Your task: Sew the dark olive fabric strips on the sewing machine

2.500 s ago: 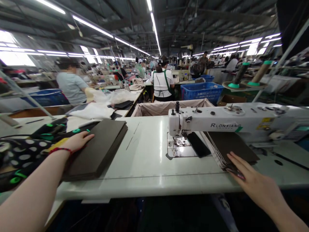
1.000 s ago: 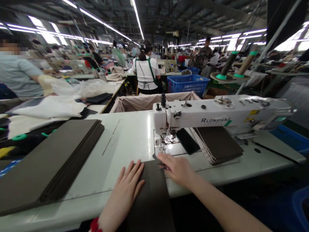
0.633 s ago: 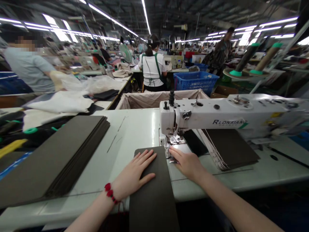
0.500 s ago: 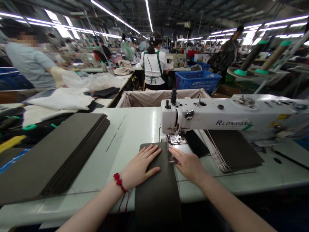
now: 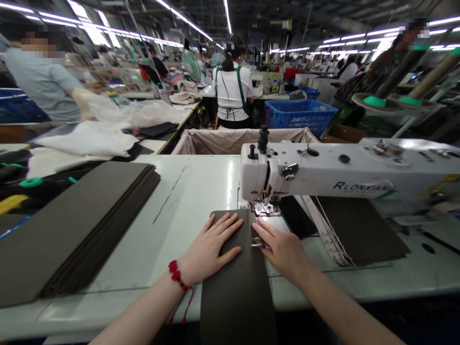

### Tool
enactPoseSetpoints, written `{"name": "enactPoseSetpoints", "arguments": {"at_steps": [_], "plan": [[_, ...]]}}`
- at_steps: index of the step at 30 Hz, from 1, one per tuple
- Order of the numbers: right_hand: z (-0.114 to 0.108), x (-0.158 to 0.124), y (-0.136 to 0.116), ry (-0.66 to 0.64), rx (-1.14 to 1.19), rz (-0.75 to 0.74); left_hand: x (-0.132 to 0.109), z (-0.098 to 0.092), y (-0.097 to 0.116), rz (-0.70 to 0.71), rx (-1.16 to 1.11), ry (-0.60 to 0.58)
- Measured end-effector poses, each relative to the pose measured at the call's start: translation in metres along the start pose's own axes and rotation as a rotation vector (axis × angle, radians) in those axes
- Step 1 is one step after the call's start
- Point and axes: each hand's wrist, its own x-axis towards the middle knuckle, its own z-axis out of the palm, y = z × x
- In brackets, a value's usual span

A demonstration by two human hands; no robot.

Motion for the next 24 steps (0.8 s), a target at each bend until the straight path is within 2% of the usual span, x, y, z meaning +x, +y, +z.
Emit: {"name": "enactPoseSetpoints", "arguments": {"at_steps": [13,24], "plan": [[-0.0013,0.0004,0.0005,-0.011,-0.012,0.004,0.0001,-0.0019,-0.0028,0.002,-0.010,-0.036],[-0.0004,0.0013,0.0005,-0.012,-0.013,0.008,0.0002,-0.0004,-0.0042,-0.007,-0.053,-0.011]]}}
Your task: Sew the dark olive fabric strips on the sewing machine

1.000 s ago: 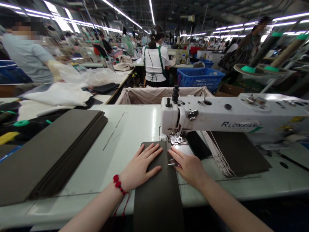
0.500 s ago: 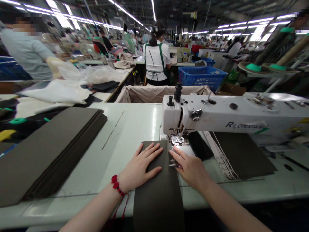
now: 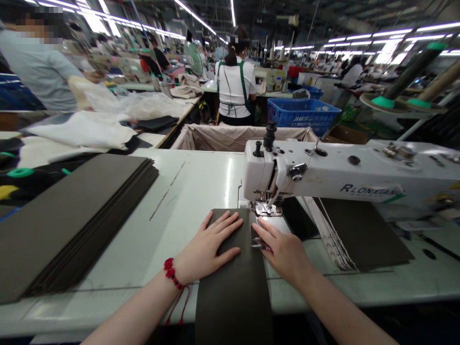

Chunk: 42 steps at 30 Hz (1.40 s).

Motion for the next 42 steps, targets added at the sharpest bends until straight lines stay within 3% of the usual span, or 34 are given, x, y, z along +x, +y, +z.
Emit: {"name": "enactPoseSetpoints", "arguments": {"at_steps": [42], "plan": [[0.0037,-0.0016,0.0035,0.004,0.025,0.001,-0.0005,0.0012,-0.0006,-0.028,0.019,-0.016]]}}
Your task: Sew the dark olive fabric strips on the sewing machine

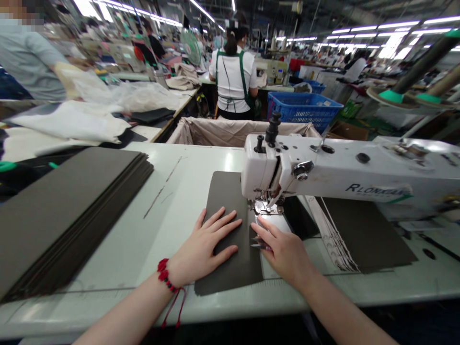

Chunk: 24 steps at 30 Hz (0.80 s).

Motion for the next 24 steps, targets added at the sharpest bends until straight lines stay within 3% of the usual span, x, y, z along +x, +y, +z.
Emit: {"name": "enactPoseSetpoints", "arguments": {"at_steps": [24], "plan": [[0.0047,-0.0002,0.0021,0.018,0.013,-0.005,0.0004,0.0021,-0.0025,-0.005,-0.006,0.023]]}}
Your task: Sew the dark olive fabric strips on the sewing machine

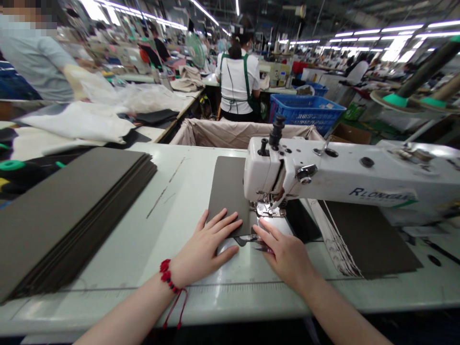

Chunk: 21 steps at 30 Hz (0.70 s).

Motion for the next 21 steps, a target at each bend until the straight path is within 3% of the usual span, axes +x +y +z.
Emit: {"name": "enactPoseSetpoints", "arguments": {"at_steps": [21], "plan": [[0.0009,0.0006,0.0014,0.015,0.032,0.001,0.0027,0.0045,0.0006,-0.029,0.048,0.042]]}}
